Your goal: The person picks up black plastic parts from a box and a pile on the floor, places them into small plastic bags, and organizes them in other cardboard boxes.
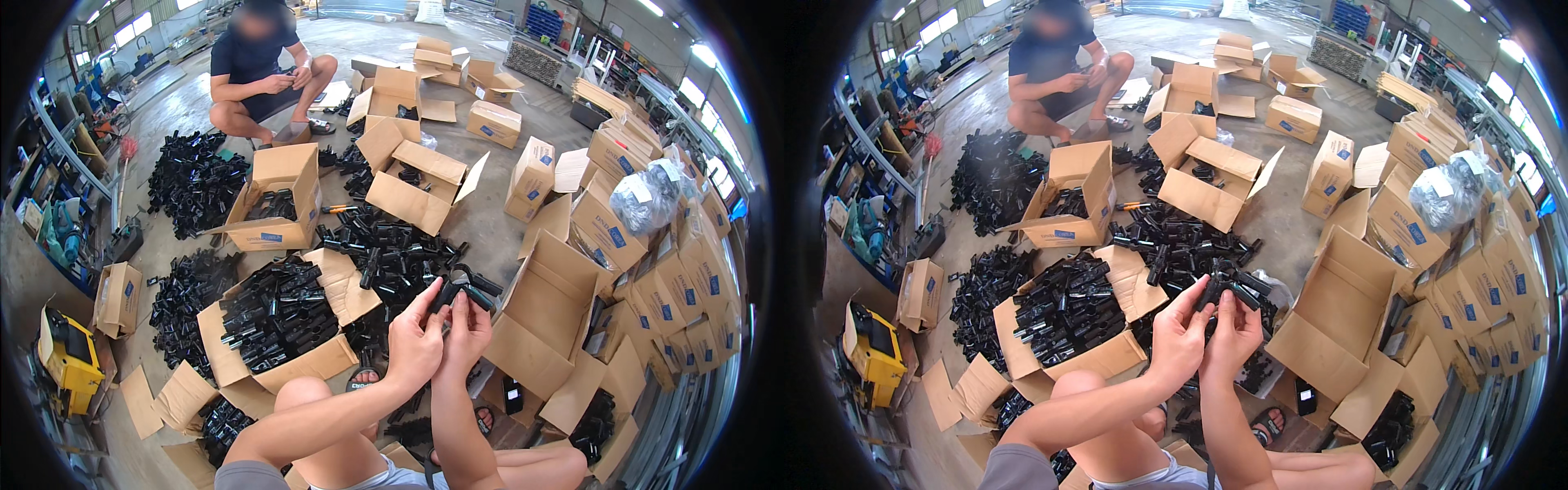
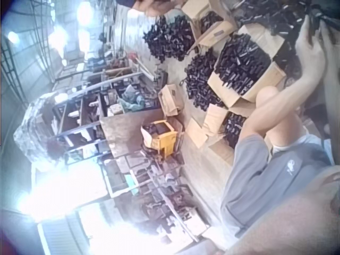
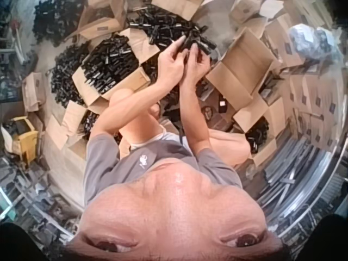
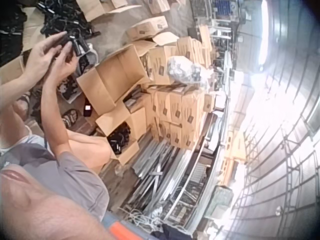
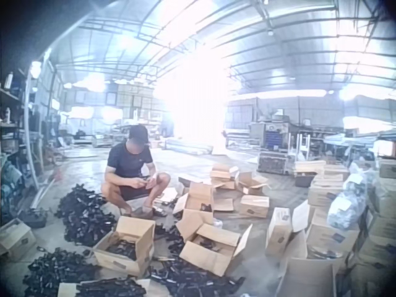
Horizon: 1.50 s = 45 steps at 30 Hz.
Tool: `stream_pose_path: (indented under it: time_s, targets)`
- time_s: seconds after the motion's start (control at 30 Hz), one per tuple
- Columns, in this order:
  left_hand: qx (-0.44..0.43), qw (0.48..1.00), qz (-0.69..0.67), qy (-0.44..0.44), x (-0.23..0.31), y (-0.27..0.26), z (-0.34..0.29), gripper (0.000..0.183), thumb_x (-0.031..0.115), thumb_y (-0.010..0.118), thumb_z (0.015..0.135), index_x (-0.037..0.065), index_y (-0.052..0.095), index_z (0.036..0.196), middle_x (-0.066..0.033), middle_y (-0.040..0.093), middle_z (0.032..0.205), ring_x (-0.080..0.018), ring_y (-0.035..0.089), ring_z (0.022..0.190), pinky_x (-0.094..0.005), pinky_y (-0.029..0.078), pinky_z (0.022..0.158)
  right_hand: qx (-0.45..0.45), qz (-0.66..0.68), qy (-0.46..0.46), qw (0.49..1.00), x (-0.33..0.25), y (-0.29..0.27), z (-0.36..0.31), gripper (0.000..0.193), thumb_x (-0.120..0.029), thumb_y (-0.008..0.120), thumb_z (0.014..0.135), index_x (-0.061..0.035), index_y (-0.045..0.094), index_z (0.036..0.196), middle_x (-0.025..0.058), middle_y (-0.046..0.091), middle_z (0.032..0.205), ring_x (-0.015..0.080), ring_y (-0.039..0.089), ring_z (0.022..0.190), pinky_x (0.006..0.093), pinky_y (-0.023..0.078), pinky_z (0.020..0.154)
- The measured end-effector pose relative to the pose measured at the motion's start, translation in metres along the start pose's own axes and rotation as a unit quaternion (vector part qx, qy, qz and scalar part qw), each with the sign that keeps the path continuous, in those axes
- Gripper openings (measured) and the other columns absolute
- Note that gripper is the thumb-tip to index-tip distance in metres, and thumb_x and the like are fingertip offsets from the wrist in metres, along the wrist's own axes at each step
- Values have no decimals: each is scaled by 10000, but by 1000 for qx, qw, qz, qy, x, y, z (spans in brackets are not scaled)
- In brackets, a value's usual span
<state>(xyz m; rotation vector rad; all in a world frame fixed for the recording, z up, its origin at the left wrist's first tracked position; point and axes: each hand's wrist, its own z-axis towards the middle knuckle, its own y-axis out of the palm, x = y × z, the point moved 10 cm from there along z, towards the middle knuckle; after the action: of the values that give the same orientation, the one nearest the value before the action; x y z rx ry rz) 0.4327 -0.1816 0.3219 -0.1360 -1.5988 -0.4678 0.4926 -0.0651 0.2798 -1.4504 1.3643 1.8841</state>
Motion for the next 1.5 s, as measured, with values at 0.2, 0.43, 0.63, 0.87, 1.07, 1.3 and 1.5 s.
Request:
stream_pose_path:
  time_s: [0.2, 0.43, 0.63, 0.87, 1.07, 1.3, 1.5]
  targets:
    - [2, 1000, 23, 5, 6, 1, -2, 437, -66, 551, 1003, -43, 556, 1439, -113, 696, 1254, -115, 639, 1108, -264, 517, 951, -23, -16, -52, 998, -8, 0, -5, 174, -69, 658, 1009, 7, 674, 1165, 72, 717, 1109, 119, 664, 966, 276, 530, 851]
    - [17, 997, 65, 33, 12, -4, -4, 436, -47, 584, 990, -14, 585, 1425, -118, 737, 1178, -104, 662, 1035, -261, 533, 901, 17, -41, 2, 999, -12, 1, -11, 174, -141, 645, 1038, 16, 697, 1092, 59, 728, 996, 99, 662, 853, 246, 523, 756]
    - [22, 998, 58, 0, 8, -8, -6, 446, -28, 595, 984, 1, 590, 1429, -101, 747, 1115, -67, 627, 920, -239, 523, 797, 26, 6, 28, 999, -4, -2, -20, 179, -133, 634, 1040, 21, 683, 1117, 65, 712, 1079, 103, 656, 903, 250, 525, 770]
    - [27, 992, 117, 41, 22, -9, -5, 447, -4, 605, 979, 17, 598, 1426, -93, 763, 1038, -61, 622, 866, -251, 526, 768, 14, 21, 33, 999, -1, 3, -14, 181, -141, 638, 1038, 13, 689, 1119, 67, 718, 1065, 106, 663, 896, 261, 527, 763]
    - [31, 992, 122, 3, 12, -8, -9, 430, 87, 620, 975, 75, 631, 1405, -170, 765, 924, -145, 700, 762, -313, 542, 713, 20, 33, 63, 997, -4, 0, -17, 190, -153, 650, 1035, 6, 685, 1132, 51, 710, 1063, 108, 659, 895, 258, 521, 766]
    - [41, 993, 104, 24, -10, -11, -2, 433, 110, 642, 952, 81, 651, 1384, -155, 746, 834, -145, 685, 704, -322, 526, 668, 28, 56, 54, 997, 8, -9, -16, 165, -147, 659, 1029, 5, 716, 1053, 33, 718, 995, 92, 646, 876, 238, 510, 756]
    - [-9, 986, 166, -32, -9, 1, -5, 421, 17, 632, 971, 8, 626, 1392, -115, 762, 1134, -80, 655, 932, -260, 535, 811, 66, 65, 120, 988, 22, -32, -17, 155, -121, 682, 1007, -6, 714, 1106, 22, 720, 1027, 74, 630, 848, 221, 490, 725]
